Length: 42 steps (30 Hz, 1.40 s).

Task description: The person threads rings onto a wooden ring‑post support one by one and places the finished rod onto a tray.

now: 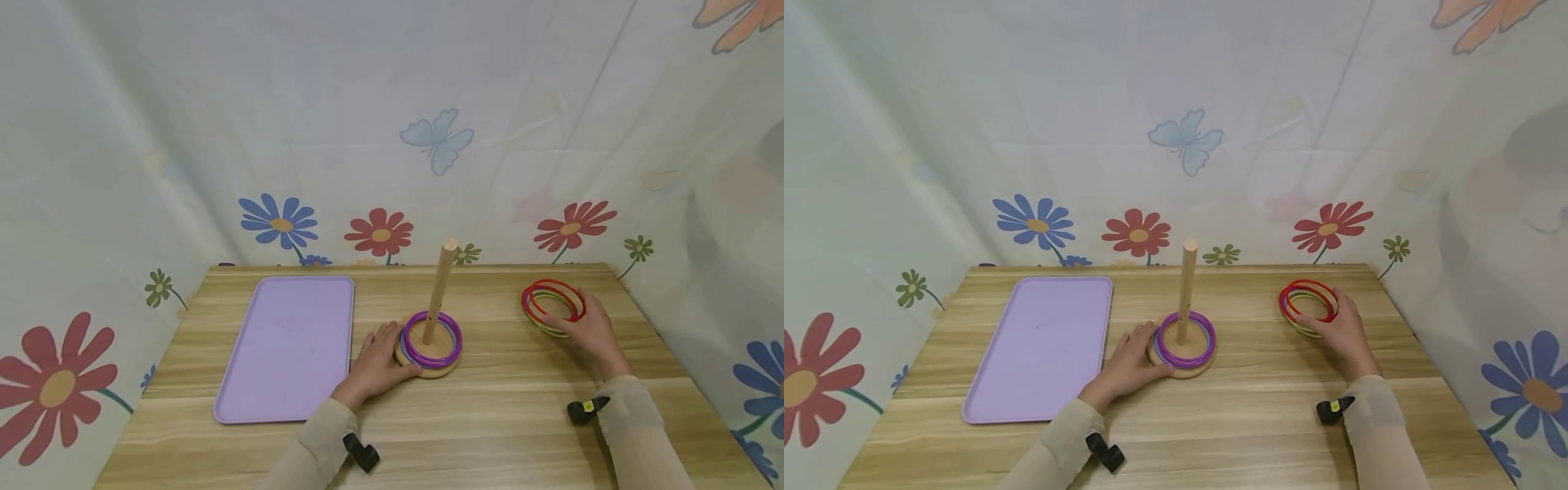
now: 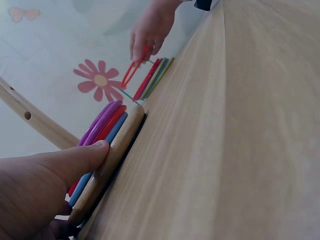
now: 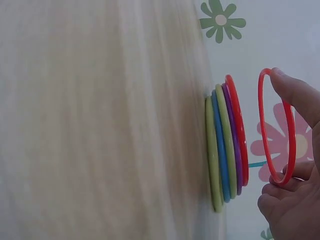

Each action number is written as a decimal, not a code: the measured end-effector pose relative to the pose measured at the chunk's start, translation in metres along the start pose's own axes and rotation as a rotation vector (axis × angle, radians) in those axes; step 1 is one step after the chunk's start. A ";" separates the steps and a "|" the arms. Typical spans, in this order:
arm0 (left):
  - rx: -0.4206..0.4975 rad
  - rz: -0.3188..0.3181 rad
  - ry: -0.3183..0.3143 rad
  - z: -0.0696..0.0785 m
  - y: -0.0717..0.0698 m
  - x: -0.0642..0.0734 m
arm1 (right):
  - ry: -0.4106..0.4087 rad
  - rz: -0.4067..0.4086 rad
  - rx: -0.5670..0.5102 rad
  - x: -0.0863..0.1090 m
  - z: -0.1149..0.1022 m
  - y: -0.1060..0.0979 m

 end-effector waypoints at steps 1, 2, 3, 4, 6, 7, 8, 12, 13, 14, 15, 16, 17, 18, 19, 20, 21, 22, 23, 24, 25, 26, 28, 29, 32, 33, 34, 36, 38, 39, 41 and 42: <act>-0.001 0.002 0.003 0.000 0.000 0.000 | -0.001 0.001 0.002 0.000 -0.001 0.000; -0.004 0.002 0.004 0.000 0.000 0.000 | -0.002 0.002 0.002 0.000 -0.002 -0.001; -0.007 0.001 0.003 -0.001 0.000 0.000 | -0.004 0.004 0.003 0.001 -0.003 -0.001; -0.008 0.003 0.005 0.000 0.000 0.000 | -0.009 0.006 0.009 0.001 -0.005 -0.001; -0.008 0.004 0.004 -0.001 0.000 0.000 | -0.021 0.010 0.010 0.001 -0.009 -0.002; -0.008 0.003 0.004 -0.001 0.001 0.000 | -0.023 0.010 0.011 0.001 -0.011 -0.003; -0.007 0.003 0.003 -0.001 0.001 0.000 | -0.029 0.013 0.009 0.001 -0.014 -0.003; -0.002 0.007 0.004 -0.001 0.000 -0.001 | -0.059 0.020 0.012 0.001 -0.025 -0.005; -0.003 0.006 0.004 -0.001 0.001 -0.001 | -0.064 0.022 0.013 0.001 -0.028 -0.005; -0.002 0.007 0.005 0.000 0.000 -0.001 | -0.070 0.026 0.012 0.001 -0.031 -0.006; -0.004 0.005 0.004 -0.001 0.001 -0.001 | -0.075 0.026 0.011 0.002 -0.034 -0.007; -0.004 0.003 0.004 -0.001 0.001 -0.001 | -0.077 0.025 0.009 0.002 -0.036 -0.007; -0.004 0.002 0.003 -0.001 0.001 -0.001 | -0.084 0.027 0.002 0.003 -0.040 -0.008; -0.006 0.002 0.003 -0.001 0.001 -0.001 | -0.093 0.031 -0.004 0.003 -0.043 -0.009; -0.007 0.003 0.002 -0.001 0.001 -0.001 | -0.099 0.032 -0.008 0.003 -0.047 -0.010; -0.007 0.003 0.003 -0.002 0.001 -0.001 | -0.107 0.033 -0.012 0.004 -0.051 -0.010; -0.010 0.003 0.002 -0.002 0.001 -0.001 | -0.118 0.036 -0.014 0.005 -0.055 -0.011; -0.013 0.002 0.001 -0.002 0.001 -0.001 | -0.127 0.039 -0.013 0.005 -0.058 -0.013; -0.015 0.002 0.001 -0.002 0.001 -0.001 | -0.139 0.042 -0.013 0.006 -0.063 -0.014; -0.016 0.004 0.003 -0.002 0.001 -0.001 | -0.148 0.045 -0.009 0.007 -0.066 -0.015; -0.016 0.004 0.004 -0.002 0.001 -0.001 | -0.154 0.047 -0.006 0.007 -0.070 -0.017; -0.017 0.004 0.004 -0.003 0.002 -0.002 | -0.161 0.048 -0.001 0.008 -0.073 -0.018; -0.018 0.003 0.004 -0.003 0.002 -0.002 | -0.170 0.051 0.012 0.009 -0.079 -0.020; -0.017 0.004 0.005 -0.003 0.002 -0.002 | -0.176 0.052 0.014 0.010 -0.082 -0.020; -0.017 0.003 0.003 -0.003 0.002 -0.001 | -0.187 0.052 0.026 0.010 -0.091 -0.022; -0.017 0.004 0.003 -0.003 0.002 -0.001 | -0.193 0.054 0.024 0.011 -0.094 -0.023; -0.015 0.006 0.004 -0.002 0.001 -0.001 | -0.197 0.053 0.023 0.011 -0.097 -0.023; -0.019 0.003 0.002 -0.002 0.002 -0.001 | -0.205 0.053 0.021 0.012 -0.102 -0.024; -0.017 0.006 0.003 -0.002 0.002 -0.001 | -0.212 0.054 0.022 0.014 -0.107 -0.025; -0.017 0.006 0.002 -0.002 0.002 -0.001 | -0.217 0.056 0.023 0.014 -0.109 -0.026; -0.019 0.005 -0.002 -0.003 0.002 -0.001 | -0.232 0.062 0.023 0.015 -0.114 -0.027; -0.017 0.007 -0.003 -0.003 0.002 -0.002 | -0.243 0.067 0.022 0.016 -0.117 -0.028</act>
Point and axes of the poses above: each hand's wrist, its own x-axis away from the middle knuckle, its own y-axis out of the palm, z = x × y, the point moved 10 cm from there along -x, towards the middle knuckle, and after that the axes turned 6 degrees about z, right-handed, at the moved point
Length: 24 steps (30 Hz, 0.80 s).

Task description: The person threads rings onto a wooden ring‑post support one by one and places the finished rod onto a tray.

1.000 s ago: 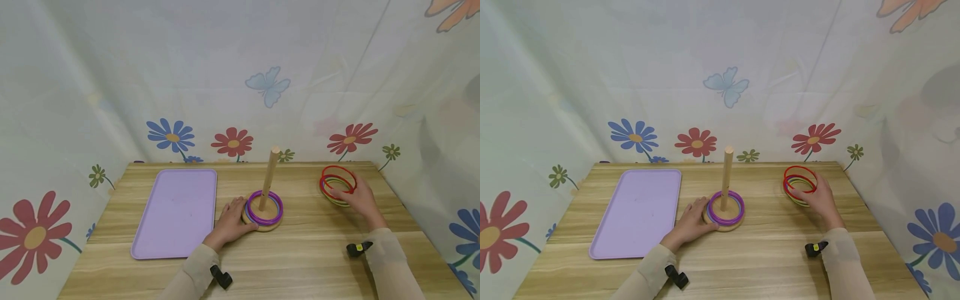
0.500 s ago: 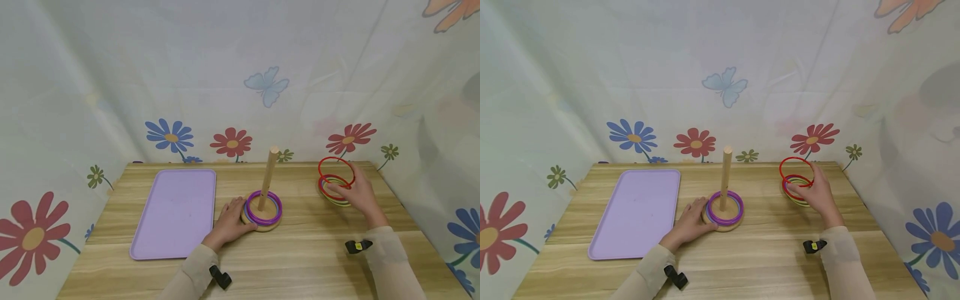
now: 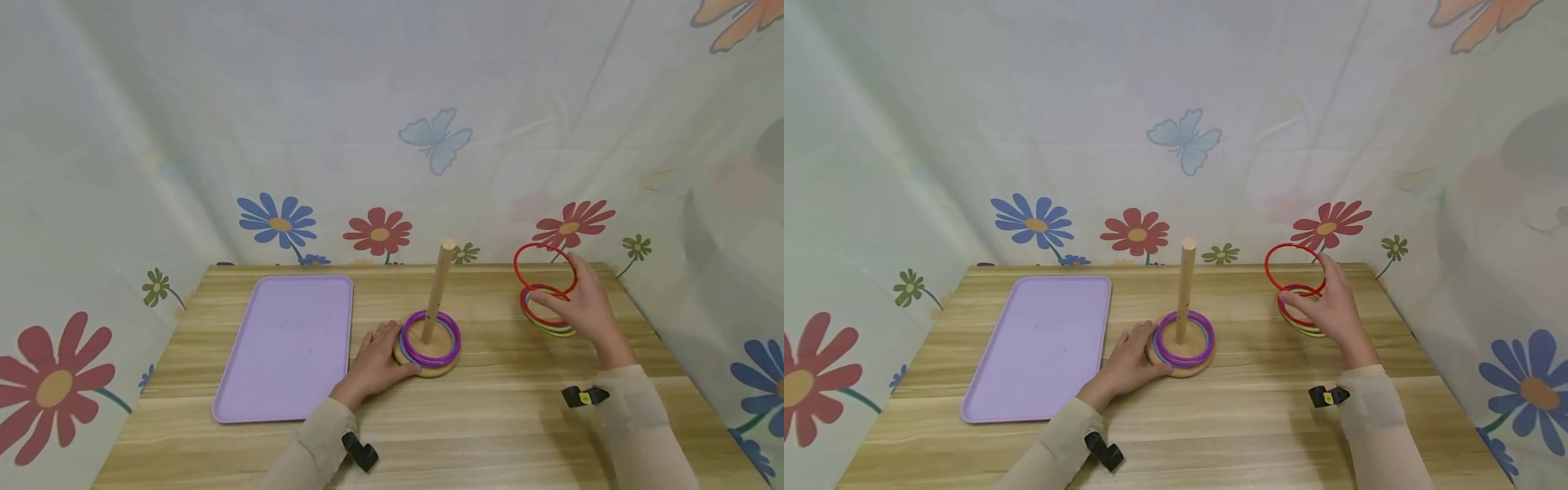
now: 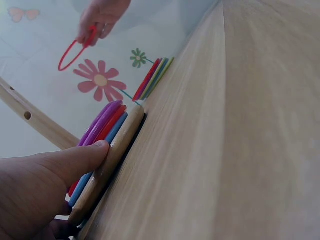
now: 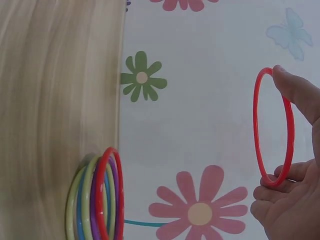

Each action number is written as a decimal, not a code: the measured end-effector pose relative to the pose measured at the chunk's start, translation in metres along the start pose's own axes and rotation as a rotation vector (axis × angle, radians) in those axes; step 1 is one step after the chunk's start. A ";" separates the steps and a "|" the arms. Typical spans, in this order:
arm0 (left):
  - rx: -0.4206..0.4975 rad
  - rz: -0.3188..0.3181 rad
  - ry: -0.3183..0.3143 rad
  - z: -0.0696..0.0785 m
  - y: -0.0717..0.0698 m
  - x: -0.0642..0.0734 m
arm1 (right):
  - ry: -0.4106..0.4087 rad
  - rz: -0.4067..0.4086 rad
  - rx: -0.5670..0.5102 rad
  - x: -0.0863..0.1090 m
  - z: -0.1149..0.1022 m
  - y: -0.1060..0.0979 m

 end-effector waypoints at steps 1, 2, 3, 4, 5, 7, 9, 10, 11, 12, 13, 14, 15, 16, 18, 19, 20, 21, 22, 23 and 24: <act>0.003 0.003 0.001 0.000 0.000 0.000 | -0.010 0.006 -0.002 0.000 -0.003 -0.001; 0.002 0.004 0.000 0.000 0.000 0.000 | -0.022 0.012 -0.005 -0.001 -0.005 -0.002; 0.004 0.005 -0.001 0.000 0.000 -0.001 | -0.029 0.016 -0.012 -0.001 -0.008 -0.004; 0.003 0.004 -0.002 0.000 0.000 -0.001 | -0.038 0.018 -0.017 -0.001 -0.010 -0.004; 0.003 0.005 -0.002 0.000 0.000 -0.001 | -0.043 0.019 -0.022 -0.001 -0.012 -0.006; 0.006 0.005 0.000 0.000 0.000 -0.001 | -0.045 0.019 -0.033 -0.001 -0.015 -0.008; 0.007 0.001 0.002 0.001 0.000 -0.001 | -0.045 0.024 -0.046 0.000 -0.019 -0.010; 0.008 0.001 0.006 0.001 0.000 0.000 | -0.046 0.027 -0.051 0.000 -0.021 -0.012; 0.008 -0.001 0.006 0.001 0.000 0.000 | -0.046 0.030 -0.063 0.000 -0.023 -0.014; 0.006 -0.003 0.007 0.002 0.000 0.000 | -0.049 0.035 -0.071 0.000 -0.025 -0.015; 0.002 -0.005 0.008 0.002 0.000 -0.001 | -0.056 0.041 -0.080 0.000 -0.028 -0.017; 0.000 -0.004 0.010 0.002 0.000 -0.001 | -0.064 0.045 -0.088 0.000 -0.031 -0.018; -0.001 -0.003 0.010 0.002 -0.001 -0.001 | -0.071 0.049 -0.094 0.001 -0.034 -0.019; -0.002 0.001 0.011 0.002 -0.001 -0.001 | -0.079 0.052 -0.099 0.001 -0.037 -0.019; -0.005 0.005 0.010 0.002 -0.002 -0.001 | -0.096 0.059 -0.102 0.001 -0.044 -0.021; -0.004 0.008 0.011 0.002 -0.002 -0.001 | -0.103 0.062 -0.102 0.002 -0.048 -0.021; -0.001 0.010 0.011 0.002 -0.003 -0.001 | -0.110 0.064 -0.099 0.003 -0.051 -0.022; 0.001 0.009 0.010 0.002 -0.003 -0.001 | -0.116 0.066 -0.097 0.003 -0.054 -0.022; 0.002 0.009 0.009 0.002 -0.003 -0.001 | -0.121 0.066 -0.098 0.004 -0.057 -0.022; 0.004 0.008 0.008 0.002 -0.002 0.000 | -0.126 0.067 -0.099 0.005 -0.060 -0.022; 0.006 0.008 0.008 0.002 -0.002 0.000 | -0.130 0.067 -0.100 0.006 -0.062 -0.022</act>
Point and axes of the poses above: each hand's wrist, its own x-axis away from the middle knuckle, its own y-axis out of the palm, z = x × y, the point moved 10 cm from there along -x, towards the middle knuckle, and after that the axes turned 6 degrees about z, right-handed, at the moved point
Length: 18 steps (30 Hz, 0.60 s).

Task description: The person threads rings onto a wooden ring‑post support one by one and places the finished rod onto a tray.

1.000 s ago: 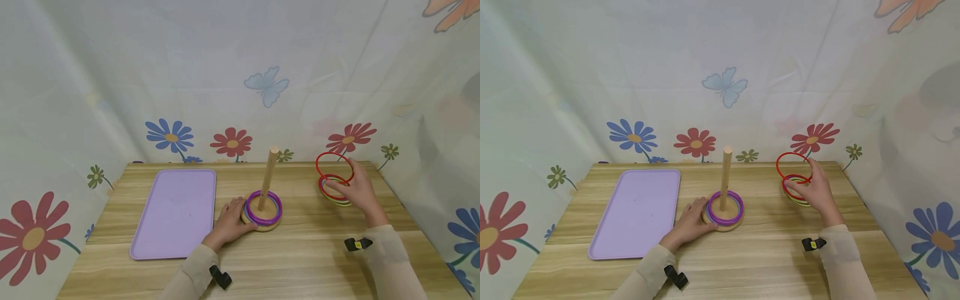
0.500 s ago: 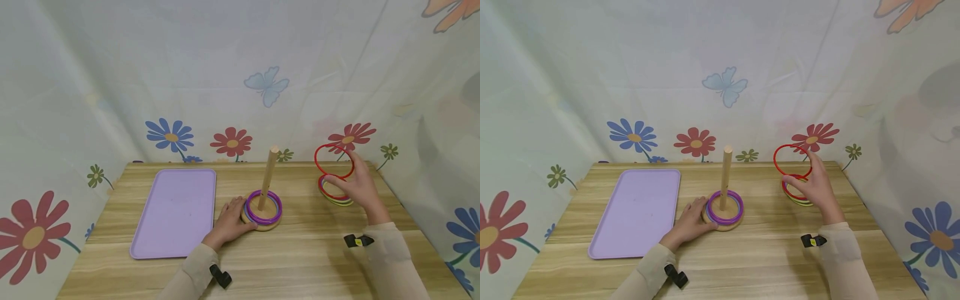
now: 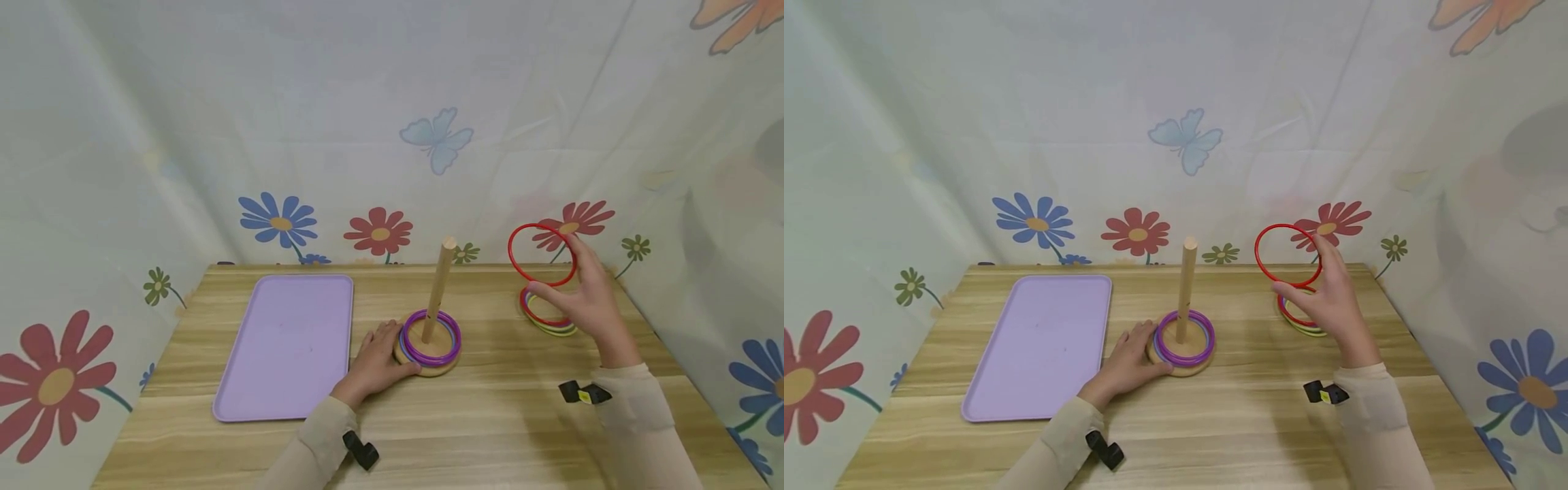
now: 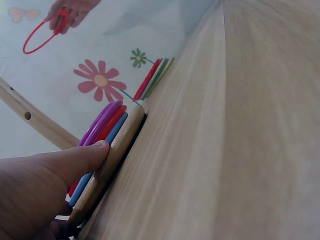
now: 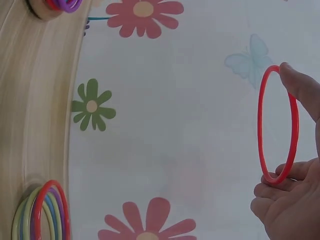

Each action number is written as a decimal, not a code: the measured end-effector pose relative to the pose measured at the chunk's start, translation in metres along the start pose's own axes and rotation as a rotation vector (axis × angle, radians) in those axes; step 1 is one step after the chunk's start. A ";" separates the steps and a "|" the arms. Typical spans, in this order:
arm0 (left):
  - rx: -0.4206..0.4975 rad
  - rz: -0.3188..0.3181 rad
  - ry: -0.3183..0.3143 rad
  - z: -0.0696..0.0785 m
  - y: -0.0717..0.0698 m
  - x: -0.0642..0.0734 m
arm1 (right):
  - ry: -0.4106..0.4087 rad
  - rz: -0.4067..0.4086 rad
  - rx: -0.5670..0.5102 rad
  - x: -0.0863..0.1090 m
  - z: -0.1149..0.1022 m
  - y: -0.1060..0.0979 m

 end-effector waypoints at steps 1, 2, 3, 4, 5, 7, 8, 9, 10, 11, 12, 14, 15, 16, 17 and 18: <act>0.002 0.000 0.000 0.000 0.000 0.000 | -0.006 0.002 -0.001 0.001 -0.003 0.000; 0.003 -0.001 0.000 0.000 0.000 0.000 | -0.010 0.003 -0.004 0.002 -0.005 0.000; 0.005 0.000 0.001 0.001 0.000 0.000 | -0.016 0.004 -0.009 0.002 -0.007 0.000; 0.006 0.002 0.002 0.001 0.000 0.000 | -0.025 0.007 -0.014 0.003 -0.010 0.000; 0.005 0.003 0.002 0.001 0.000 0.000 | -0.035 0.010 -0.017 0.003 -0.012 0.000; 0.003 0.005 0.001 0.000 0.000 0.000 | -0.058 0.017 -0.027 0.004 -0.018 0.000; 0.003 0.006 0.001 0.000 0.000 0.000 | -0.066 0.017 -0.035 0.004 -0.020 0.000; 0.002 0.006 0.002 0.000 0.000 0.000 | -0.076 0.019 -0.043 0.003 -0.022 -0.001; 0.001 0.006 0.004 -0.001 0.000 0.000 | -0.083 0.020 -0.047 0.003 -0.024 -0.001; 0.001 0.005 0.005 -0.001 0.000 0.000 | -0.088 0.020 -0.052 0.004 -0.026 -0.001; 0.002 0.004 0.006 0.000 0.000 0.000 | -0.090 0.020 -0.053 0.004 -0.027 -0.002; 0.007 0.005 0.011 0.001 0.000 0.000 | -0.094 0.019 -0.053 0.004 -0.030 -0.002; 0.007 0.005 0.012 0.001 0.000 0.000 | -0.097 0.019 -0.059 0.004 -0.031 -0.002; 0.010 0.007 0.013 0.001 0.000 0.001 | -0.101 0.018 -0.069 0.004 -0.033 -0.002; 0.012 0.007 0.014 0.000 0.000 0.001 | -0.106 0.017 -0.081 0.003 -0.034 -0.001; 0.015 0.009 0.014 0.000 0.000 0.001 | -0.109 0.016 -0.098 0.003 -0.035 -0.001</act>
Point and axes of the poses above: each hand's wrist, its own x-axis away from the middle knuckle, its own y-axis out of the palm, z = x × y, the point moved 10 cm from there along -x, towards the middle knuckle, and after that the axes turned 6 degrees about z, right-handed, at the moved point
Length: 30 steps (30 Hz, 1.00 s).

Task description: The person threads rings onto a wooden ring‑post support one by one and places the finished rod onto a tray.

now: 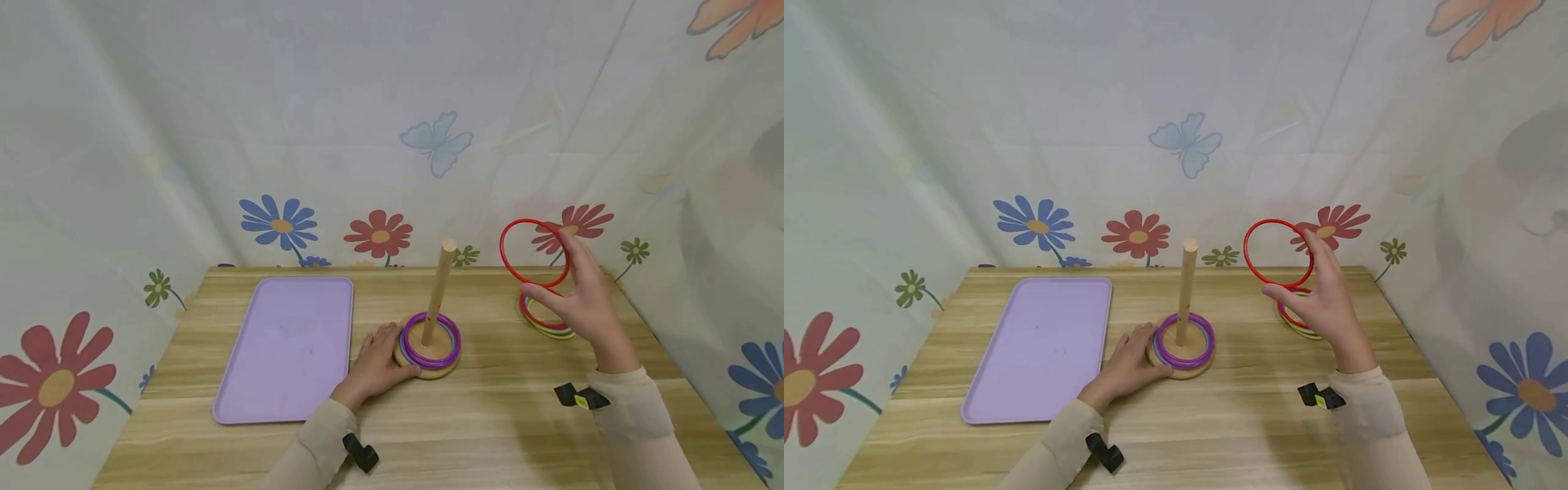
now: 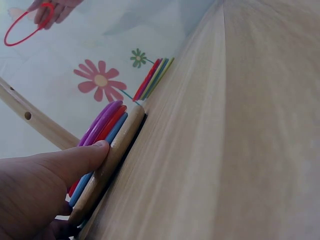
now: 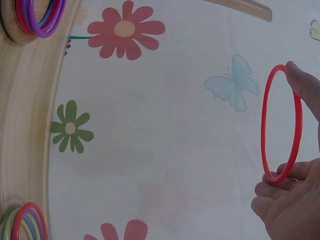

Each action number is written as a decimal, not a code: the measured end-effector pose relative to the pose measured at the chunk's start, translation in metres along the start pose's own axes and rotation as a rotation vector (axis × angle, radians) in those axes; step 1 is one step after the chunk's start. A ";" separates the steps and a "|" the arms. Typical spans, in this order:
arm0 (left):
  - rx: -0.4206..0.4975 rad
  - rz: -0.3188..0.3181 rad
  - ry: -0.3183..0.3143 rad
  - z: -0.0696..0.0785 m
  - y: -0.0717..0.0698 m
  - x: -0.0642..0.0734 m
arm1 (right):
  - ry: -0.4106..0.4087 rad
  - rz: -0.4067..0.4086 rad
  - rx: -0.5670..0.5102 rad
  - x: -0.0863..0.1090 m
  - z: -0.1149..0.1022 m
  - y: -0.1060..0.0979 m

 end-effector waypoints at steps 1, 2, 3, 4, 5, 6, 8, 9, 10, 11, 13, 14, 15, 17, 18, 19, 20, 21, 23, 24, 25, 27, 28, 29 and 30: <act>0.000 0.000 0.000 0.000 0.000 0.000 | -0.006 0.000 -0.021 -0.001 -0.001 0.001; 0.000 0.001 0.002 -0.001 0.001 0.000 | -0.009 0.001 -0.039 -0.001 -0.003 0.001; -0.001 0.000 0.002 -0.001 0.001 0.000 | -0.012 0.001 -0.059 -0.003 -0.004 0.002; 0.000 -0.001 0.004 -0.001 0.001 0.000 | -0.015 0.002 -0.067 -0.003 -0.006 0.002; -0.001 -0.001 0.006 -0.001 0.002 0.000 | -0.016 0.003 -0.074 -0.004 -0.007 0.003; -0.002 -0.001 0.007 -0.001 0.002 0.000 | -0.018 0.002 -0.081 -0.005 -0.009 0.003; -0.001 0.001 0.009 -0.001 0.002 -0.001 | -0.020 -0.002 -0.087 -0.006 -0.014 0.004; 0.001 0.002 0.009 -0.001 0.001 -0.001 | -0.022 -0.004 -0.091 -0.007 -0.016 0.005; 0.005 0.004 0.008 -0.001 0.001 -0.001 | -0.024 -0.009 -0.097 -0.008 -0.017 0.006; 0.007 0.004 0.007 -0.001 0.000 -0.001 | -0.026 -0.013 -0.105 -0.009 -0.019 0.007; 0.012 0.006 0.008 -0.001 0.000 0.000 | -0.029 -0.018 -0.106 -0.011 -0.023 0.010; 0.011 0.006 0.009 -0.001 0.000 0.000 | -0.031 -0.021 -0.108 -0.013 -0.025 0.011; 0.011 0.006 0.011 -0.001 0.000 -0.001 | -0.032 -0.023 -0.107 -0.014 -0.027 0.012; 0.006 0.006 0.014 -0.001 0.000 -0.001 | -0.039 -0.027 -0.108 -0.016 -0.031 0.015; 0.004 0.006 0.016 -0.001 0.000 0.000 | -0.043 -0.027 -0.103 -0.017 -0.034 0.016; 0.003 0.006 0.016 -0.001 0.000 0.000 | -0.049 -0.028 -0.105 -0.018 -0.037 0.017; 0.001 0.005 0.015 -0.001 0.001 0.000 | -0.056 -0.028 -0.111 -0.019 -0.040 0.018; 0.001 0.005 0.014 -0.001 0.001 0.000 | -0.065 -0.026 -0.112 -0.020 -0.042 0.019; 0.003 0.004 0.012 -0.001 0.001 0.000 | -0.076 -0.025 -0.123 -0.021 -0.047 0.021; 0.002 0.003 0.011 -0.001 0.001 0.000 | -0.077 -0.025 -0.126 -0.022 -0.049 0.022; 0.003 0.003 0.011 -0.001 0.001 -0.001 | -0.077 -0.026 -0.130 -0.022 -0.050 0.023; 0.003 0.002 0.010 -0.001 0.001 -0.001 | -0.079 -0.031 -0.137 -0.023 -0.053 0.026; 0.002 0.001 0.009 -0.001 0.001 -0.001 | -0.080 -0.032 -0.142 -0.023 -0.054 0.028; 0.002 0.000 0.008 -0.001 0.001 0.000 | -0.084 -0.033 -0.145 -0.023 -0.055 0.029; 0.001 -0.001 0.008 -0.001 0.001 0.000 | -0.091 -0.034 -0.153 -0.024 -0.057 0.031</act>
Point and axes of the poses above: each hand's wrist, its own x-axis away from the middle knuckle, its own y-axis out of the palm, z = x × y, the point moved 10 cm from there along -x, towards the middle knuckle, and after that the axes turned 6 degrees about z, right-handed, at the moved point
